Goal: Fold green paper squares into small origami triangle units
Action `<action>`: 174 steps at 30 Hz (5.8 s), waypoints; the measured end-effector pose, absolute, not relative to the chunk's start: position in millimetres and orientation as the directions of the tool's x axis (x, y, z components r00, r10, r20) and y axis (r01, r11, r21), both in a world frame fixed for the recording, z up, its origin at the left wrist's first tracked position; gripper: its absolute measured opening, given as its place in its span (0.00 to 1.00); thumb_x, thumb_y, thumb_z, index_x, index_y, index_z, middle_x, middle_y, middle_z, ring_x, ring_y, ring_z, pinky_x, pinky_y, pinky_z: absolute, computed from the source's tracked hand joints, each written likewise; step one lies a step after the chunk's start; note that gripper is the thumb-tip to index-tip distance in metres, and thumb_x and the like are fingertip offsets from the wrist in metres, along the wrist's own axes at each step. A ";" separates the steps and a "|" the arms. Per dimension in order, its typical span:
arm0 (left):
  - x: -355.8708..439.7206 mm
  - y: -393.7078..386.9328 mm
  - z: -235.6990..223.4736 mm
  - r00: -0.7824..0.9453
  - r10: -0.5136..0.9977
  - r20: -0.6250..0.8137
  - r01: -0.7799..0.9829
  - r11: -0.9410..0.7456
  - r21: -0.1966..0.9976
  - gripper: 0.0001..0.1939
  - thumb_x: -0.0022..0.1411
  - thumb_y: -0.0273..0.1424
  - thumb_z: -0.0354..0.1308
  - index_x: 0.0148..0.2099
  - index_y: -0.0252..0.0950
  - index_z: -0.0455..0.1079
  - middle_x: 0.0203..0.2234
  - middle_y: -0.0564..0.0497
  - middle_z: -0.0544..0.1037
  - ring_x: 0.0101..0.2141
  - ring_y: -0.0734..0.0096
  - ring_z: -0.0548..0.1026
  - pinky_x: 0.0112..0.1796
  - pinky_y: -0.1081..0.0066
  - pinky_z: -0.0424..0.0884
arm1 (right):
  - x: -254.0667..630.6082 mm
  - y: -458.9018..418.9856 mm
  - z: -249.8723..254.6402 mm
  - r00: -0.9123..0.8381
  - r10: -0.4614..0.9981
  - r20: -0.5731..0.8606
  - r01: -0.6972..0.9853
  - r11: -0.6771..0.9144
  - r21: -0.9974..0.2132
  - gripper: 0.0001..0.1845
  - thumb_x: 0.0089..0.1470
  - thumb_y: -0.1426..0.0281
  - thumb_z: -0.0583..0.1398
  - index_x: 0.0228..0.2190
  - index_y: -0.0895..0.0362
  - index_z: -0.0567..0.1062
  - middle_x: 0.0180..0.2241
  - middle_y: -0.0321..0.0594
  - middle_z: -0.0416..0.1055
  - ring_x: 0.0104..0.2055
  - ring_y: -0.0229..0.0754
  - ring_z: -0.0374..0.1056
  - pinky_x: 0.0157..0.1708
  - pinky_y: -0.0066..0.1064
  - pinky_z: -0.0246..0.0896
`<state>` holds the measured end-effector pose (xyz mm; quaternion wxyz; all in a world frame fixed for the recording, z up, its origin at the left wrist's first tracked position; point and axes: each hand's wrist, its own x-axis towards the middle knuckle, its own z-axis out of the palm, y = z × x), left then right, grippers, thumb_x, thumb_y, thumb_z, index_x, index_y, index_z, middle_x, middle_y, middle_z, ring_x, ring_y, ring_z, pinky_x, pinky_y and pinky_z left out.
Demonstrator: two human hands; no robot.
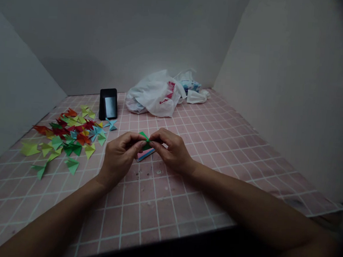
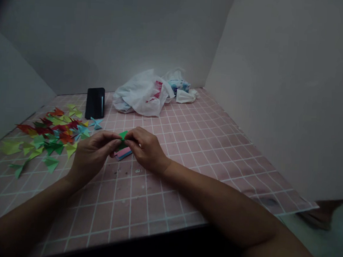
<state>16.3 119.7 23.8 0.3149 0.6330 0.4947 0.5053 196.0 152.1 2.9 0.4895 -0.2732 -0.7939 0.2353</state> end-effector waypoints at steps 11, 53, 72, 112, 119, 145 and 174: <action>13.0 119.7 29.2 0.015 0.943 0.332 0.373 -0.314 0.873 0.06 0.61 0.33 0.62 0.33 0.37 0.75 0.24 0.53 0.77 0.24 0.73 0.74 0.25 0.75 0.69 | 196.8 150.5 7.5 -0.370 0.710 0.600 0.236 0.696 -0.678 0.08 0.62 0.73 0.59 0.29 0.55 0.68 0.30 0.36 0.69 0.32 0.38 0.63 0.35 0.32 0.59; 6.7 133.0 27.9 0.238 0.948 0.212 0.218 -0.265 0.939 0.04 0.56 0.29 0.65 0.29 0.36 0.79 0.23 0.53 0.79 0.23 0.75 0.75 0.26 0.78 0.73 | 198.7 157.9 4.0 -0.544 0.807 0.232 -0.081 0.224 -0.971 0.18 0.59 0.59 0.62 0.25 0.57 0.69 0.22 0.33 0.66 0.25 0.34 0.63 0.27 0.27 0.56; 3.7 132.1 27.0 0.298 0.909 0.290 0.224 -0.362 0.905 0.04 0.59 0.27 0.64 0.32 0.36 0.80 0.24 0.53 0.80 0.25 0.75 0.77 0.28 0.77 0.74 | 196.1 158.5 1.7 -0.530 0.826 0.192 -0.134 0.142 -0.981 0.17 0.56 0.61 0.66 0.26 0.56 0.67 0.22 0.31 0.66 0.23 0.33 0.64 0.25 0.25 0.59; 6.1 132.7 22.8 0.170 0.974 0.150 0.106 -0.169 0.980 0.07 0.53 0.32 0.69 0.30 0.35 0.76 0.22 0.54 0.77 0.23 0.76 0.73 0.25 0.77 0.72 | 190.7 153.9 4.2 -0.564 0.804 0.190 -0.205 0.086 -0.975 0.13 0.51 0.62 0.68 0.27 0.57 0.72 0.25 0.33 0.73 0.27 0.34 0.68 0.30 0.27 0.66; 6.6 133.5 19.4 0.206 0.972 0.113 0.056 -0.127 0.990 0.10 0.53 0.34 0.70 0.33 0.34 0.76 0.24 0.54 0.76 0.23 0.77 0.72 0.24 0.77 0.71 | 191.3 154.3 3.1 -0.526 0.830 0.182 -0.056 0.180 -0.982 0.09 0.53 0.69 0.63 0.24 0.57 0.70 0.22 0.30 0.66 0.25 0.32 0.61 0.27 0.25 0.57; 3.2 134.6 22.2 0.017 0.984 0.176 0.149 -0.176 0.973 0.09 0.58 0.35 0.66 0.30 0.35 0.75 0.21 0.54 0.75 0.20 0.76 0.70 0.23 0.75 0.68 | 194.2 161.2 -4.0 -0.447 0.890 0.093 -0.069 0.069 -0.995 0.10 0.58 0.65 0.60 0.28 0.56 0.68 0.24 0.32 0.68 0.23 0.33 0.64 0.26 0.27 0.60; 6.0 130.4 16.1 0.177 0.950 0.257 0.164 -0.286 0.944 0.05 0.59 0.31 0.67 0.33 0.35 0.78 0.26 0.53 0.78 0.27 0.76 0.74 0.30 0.76 0.71 | 194.0 150.9 6.2 -0.438 0.781 0.445 0.151 0.552 -0.820 0.09 0.58 0.74 0.60 0.26 0.57 0.68 0.26 0.33 0.67 0.29 0.35 0.63 0.32 0.29 0.55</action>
